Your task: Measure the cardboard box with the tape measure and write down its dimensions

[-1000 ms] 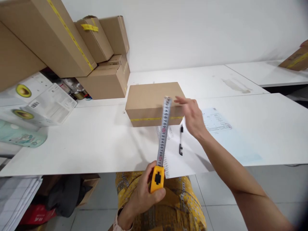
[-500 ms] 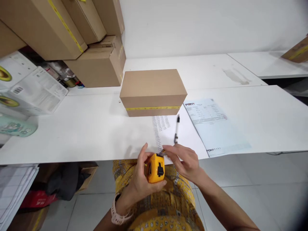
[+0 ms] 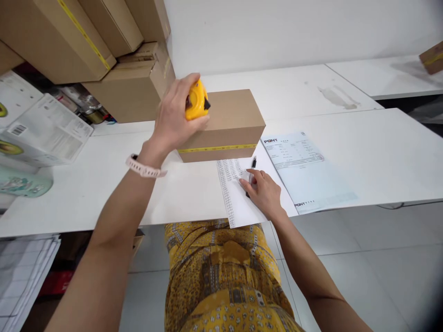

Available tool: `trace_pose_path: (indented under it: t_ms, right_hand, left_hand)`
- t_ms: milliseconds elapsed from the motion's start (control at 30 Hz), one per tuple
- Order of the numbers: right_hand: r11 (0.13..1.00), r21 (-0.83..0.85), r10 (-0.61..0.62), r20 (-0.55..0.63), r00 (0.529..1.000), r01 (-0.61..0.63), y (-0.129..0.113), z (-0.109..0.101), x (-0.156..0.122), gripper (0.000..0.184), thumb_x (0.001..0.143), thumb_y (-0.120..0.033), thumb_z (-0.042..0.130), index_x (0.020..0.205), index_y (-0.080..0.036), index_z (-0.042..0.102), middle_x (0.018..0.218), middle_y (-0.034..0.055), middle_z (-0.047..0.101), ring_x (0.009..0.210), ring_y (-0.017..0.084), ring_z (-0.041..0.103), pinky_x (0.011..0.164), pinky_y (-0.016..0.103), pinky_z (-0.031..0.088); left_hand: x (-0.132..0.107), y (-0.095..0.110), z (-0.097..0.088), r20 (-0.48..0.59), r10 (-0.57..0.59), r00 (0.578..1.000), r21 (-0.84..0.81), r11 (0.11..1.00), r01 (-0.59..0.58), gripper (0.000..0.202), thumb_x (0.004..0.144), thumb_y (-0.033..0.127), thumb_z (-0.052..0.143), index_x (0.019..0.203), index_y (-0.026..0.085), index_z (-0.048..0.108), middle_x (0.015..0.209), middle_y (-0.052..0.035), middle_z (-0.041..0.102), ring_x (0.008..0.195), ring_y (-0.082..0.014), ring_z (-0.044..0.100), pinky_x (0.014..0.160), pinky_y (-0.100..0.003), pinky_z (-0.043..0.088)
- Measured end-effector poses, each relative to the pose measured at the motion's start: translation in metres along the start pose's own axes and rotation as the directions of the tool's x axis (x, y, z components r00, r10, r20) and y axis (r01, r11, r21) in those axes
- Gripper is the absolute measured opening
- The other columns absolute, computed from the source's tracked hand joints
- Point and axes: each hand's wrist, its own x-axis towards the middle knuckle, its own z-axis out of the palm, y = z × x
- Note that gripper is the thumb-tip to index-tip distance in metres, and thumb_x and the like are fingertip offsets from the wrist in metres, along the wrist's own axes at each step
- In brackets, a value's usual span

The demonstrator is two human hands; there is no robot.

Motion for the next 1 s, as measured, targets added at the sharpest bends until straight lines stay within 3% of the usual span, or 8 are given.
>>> trace_pose_path:
  t_ms: [133,300,433,567,633,800,867,1000]
  right_hand:
    - [1.0,0.005,0.014,0.003,1.0,-0.014,0.001,0.0,0.001,0.055,0.096,-0.051,0.053,0.14,-0.018,0.054,0.099,0.0095,0.071,0.091,0.027,0.063,0.067,0.034,0.04]
    - [0.998,-0.054,0.015,0.009,1.0,-0.015,0.003,-0.002,0.004,0.053,0.093,-0.029,0.045,0.143,-0.012,0.051,0.096,0.0124,0.07,0.08,0.025,0.061,0.069,0.036,0.042]
    - [0.982,-0.174,0.078,0.033,0.996,-0.071,-0.002,-0.008,0.003,0.055,0.089,-0.019,0.042,0.141,-0.009,0.055,0.096,0.0162,0.067,0.069,0.023,0.057,0.062,0.035,0.038]
    - [0.991,0.043,0.127,0.041,0.991,-0.129,0.002,-0.021,-0.006,0.052,0.086,-0.02,0.044,0.134,-0.013,0.064,0.091,0.012,0.065,0.066,0.02,0.053,0.063,0.035,0.04]
    - [0.899,0.384,0.192,0.086,0.978,-0.21,0.009,-0.032,-0.014,0.045,0.087,-0.024,0.048,0.126,-0.017,0.068,0.084,0.0065,0.062,0.064,0.018,0.052,0.063,0.034,0.043]
    - [0.311,0.934,0.142,0.137,0.98,-0.176,0.022,-0.07,-0.037,0.03,0.085,-0.033,0.06,0.11,-0.024,0.075,0.077,0.0034,0.063,0.071,0.02,0.061,0.071,0.039,0.053]
    - [0.277,0.959,0.108,0.035,0.994,-0.063,0.019,-0.082,-0.042,0.029,0.084,-0.036,0.069,0.111,-0.029,0.074,0.077,0.0023,0.063,0.076,0.02,0.061,0.076,0.04,0.055]
    - [0.401,0.914,0.065,-0.09,0.994,0.057,0.002,-0.084,-0.037,0.033,0.075,-0.052,0.084,0.093,-0.031,0.067,0.068,-0.002,0.053,0.068,0.018,0.054,0.073,0.038,0.054]
  left_hand:
    - [0.033,-0.029,0.035,0.119,-0.041,0.992,0.048,0.998,0.036,0.071,0.078,0.04,0.079,0.141,0.027,0.049,0.134,-0.0087,0.059,0.12,-0.0303,0.056,0.104,-0.049,0.047]
    - [0.031,-0.054,0.061,0.082,0.044,0.996,-0.01,0.999,-0.043,0.051,0.093,0.051,0.063,0.134,0.022,0.054,0.129,-0.0063,0.063,0.13,-0.0268,0.046,0.115,-0.05,0.036]
    - [0.001,-0.03,0.063,-0.079,0.167,0.983,0.066,0.985,-0.162,0.048,0.094,0.042,0.064,0.134,0.02,0.055,0.143,-0.0097,0.057,0.137,-0.0308,0.042,0.117,-0.057,0.034]
    - [-0.057,0.01,0.079,-0.058,0.436,0.898,-0.022,0.899,-0.438,0.022,0.099,0.021,0.05,0.114,0.018,0.065,0.112,-0.008,0.072,0.115,-0.0261,0.064,0.103,-0.05,0.051]
    - [-0.085,0.021,0.094,0.025,0.487,0.873,-0.125,0.868,-0.481,0.02,0.098,0.017,0.049,0.108,0.017,0.067,0.104,-0.0085,0.074,0.108,-0.024,0.068,0.099,-0.046,0.056]
    - [-0.119,0.017,0.124,0.278,0.466,0.84,-0.324,0.869,-0.375,0.024,0.096,0.014,0.052,0.11,0.013,0.072,0.12,-0.015,0.072,0.12,-0.0264,0.065,0.104,-0.046,0.056]
    - [-0.12,0.011,0.128,0.369,0.4,0.839,-0.359,0.894,-0.268,0.026,0.095,0.018,0.057,0.113,0.015,0.074,0.131,-0.0149,0.069,0.127,-0.0287,0.061,0.108,-0.048,0.053]
    - [-0.116,0.004,0.124,0.528,0.351,0.773,-0.404,0.905,-0.135,0.033,0.091,0.024,0.066,0.122,0.025,0.076,0.151,-0.0091,0.057,0.143,-0.0307,0.048,0.119,-0.053,0.041]
